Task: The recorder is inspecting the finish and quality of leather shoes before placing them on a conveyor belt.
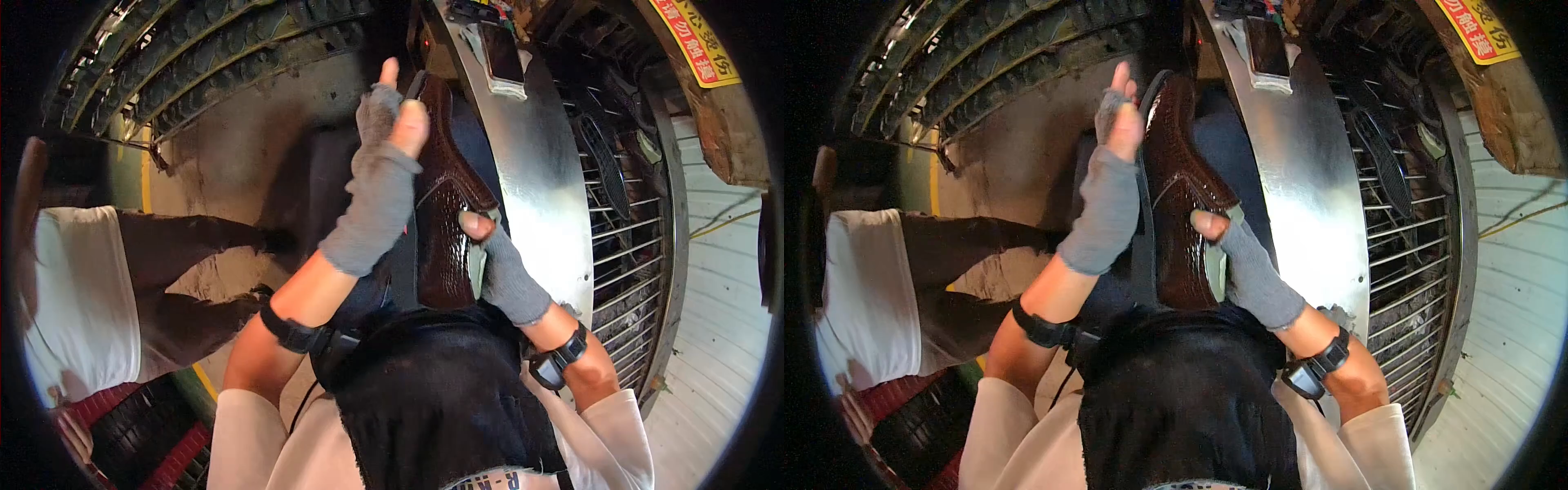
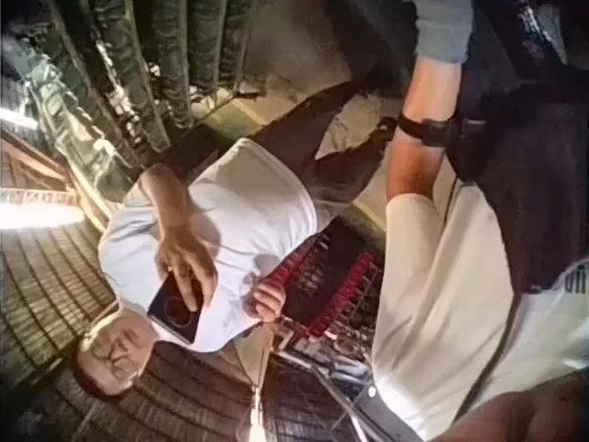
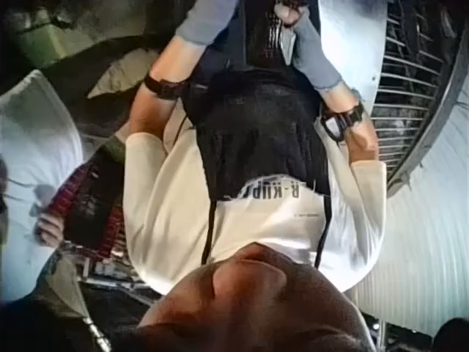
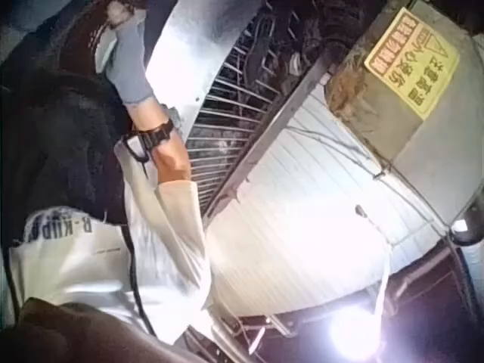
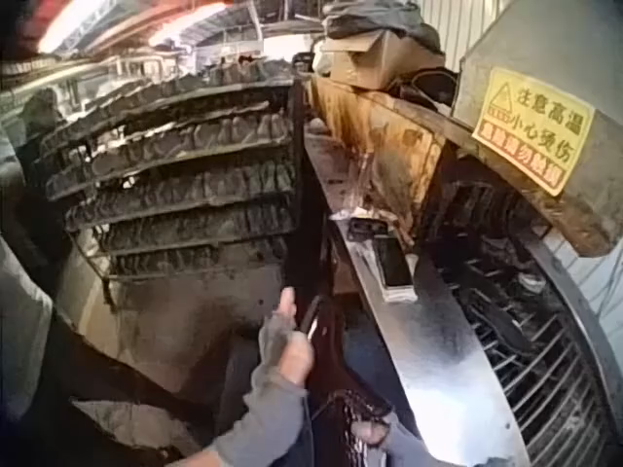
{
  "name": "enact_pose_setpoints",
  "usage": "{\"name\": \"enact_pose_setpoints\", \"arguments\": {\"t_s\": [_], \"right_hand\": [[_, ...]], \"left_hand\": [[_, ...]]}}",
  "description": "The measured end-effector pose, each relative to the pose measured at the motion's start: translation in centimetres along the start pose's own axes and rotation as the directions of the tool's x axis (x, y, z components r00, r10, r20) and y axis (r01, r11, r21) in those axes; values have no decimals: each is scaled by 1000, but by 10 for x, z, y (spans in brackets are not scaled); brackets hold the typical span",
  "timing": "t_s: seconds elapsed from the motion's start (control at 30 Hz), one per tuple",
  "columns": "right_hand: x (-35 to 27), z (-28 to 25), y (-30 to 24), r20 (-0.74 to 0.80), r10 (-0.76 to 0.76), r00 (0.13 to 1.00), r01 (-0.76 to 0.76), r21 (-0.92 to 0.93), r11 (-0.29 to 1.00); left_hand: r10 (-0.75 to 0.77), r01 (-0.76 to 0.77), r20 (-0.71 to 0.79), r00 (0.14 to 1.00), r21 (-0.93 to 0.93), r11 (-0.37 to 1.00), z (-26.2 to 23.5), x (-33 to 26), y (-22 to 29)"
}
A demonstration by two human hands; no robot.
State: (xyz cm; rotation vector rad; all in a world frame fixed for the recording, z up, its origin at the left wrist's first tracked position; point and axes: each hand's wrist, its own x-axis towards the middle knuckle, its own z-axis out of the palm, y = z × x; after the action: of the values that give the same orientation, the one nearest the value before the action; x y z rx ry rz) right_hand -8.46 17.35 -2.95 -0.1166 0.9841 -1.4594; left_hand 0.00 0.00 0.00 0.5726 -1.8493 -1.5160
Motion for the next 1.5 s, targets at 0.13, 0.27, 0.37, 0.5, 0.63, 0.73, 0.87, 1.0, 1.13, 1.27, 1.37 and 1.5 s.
{"name": "enact_pose_setpoints", "arguments": {"t_s": [0.13,0.27,0.37,0.5,0.63,0.73,0.87,1.0,1.13,1.27,1.37,1.5], "right_hand": [[26,0,5,-5,-82,997,82,158,984],[53,-14,38,-116,-141,983,159,162,974],[66,-28,49,-144,-237,961,253,105,962],[78,-26,40,-114,-336,935,341,30,940],[59,-3,19,-107,-366,924,348,-153,925],[22,13,2,61,-565,823,455,-667,590],[7,35,-43,153,-641,753,649,-339,681],[5,63,-39,79,-751,655,640,-586,497],[4,69,-17,-25,-889,457,687,-625,370],[0,55,-31,2,-657,754,582,-468,665],[-13,39,-60,165,-537,827,542,-490,683],[-34,-2,-93,101,-408,907,419,-149,896]], "left_hand": [[-436,507,278,856,-284,814,-25,-45,-34],[-635,704,363,682,-562,434,-9,-85,-62],[-608,607,162,777,-450,656,-2,-91,-83],[-517,506,81,852,-380,774,-2,-81,-91],[-632,651,155,759,-200,732,-24,-65,-59],[-371,398,189,909,-140,906,-49,-57,-17],[-411,494,290,864,-643,586,-42,-26,37],[-273,423,326,905,-632,649,-14,-21,82],[-289,373,239,927,-647,665,-3,-40,80],[-293,350,192,937,-554,756,-22,-47,70],[-70,90,225,972,-79,993,-29,-42,77],[43,-94,447,894,94,991,-14,-24,63]]}}
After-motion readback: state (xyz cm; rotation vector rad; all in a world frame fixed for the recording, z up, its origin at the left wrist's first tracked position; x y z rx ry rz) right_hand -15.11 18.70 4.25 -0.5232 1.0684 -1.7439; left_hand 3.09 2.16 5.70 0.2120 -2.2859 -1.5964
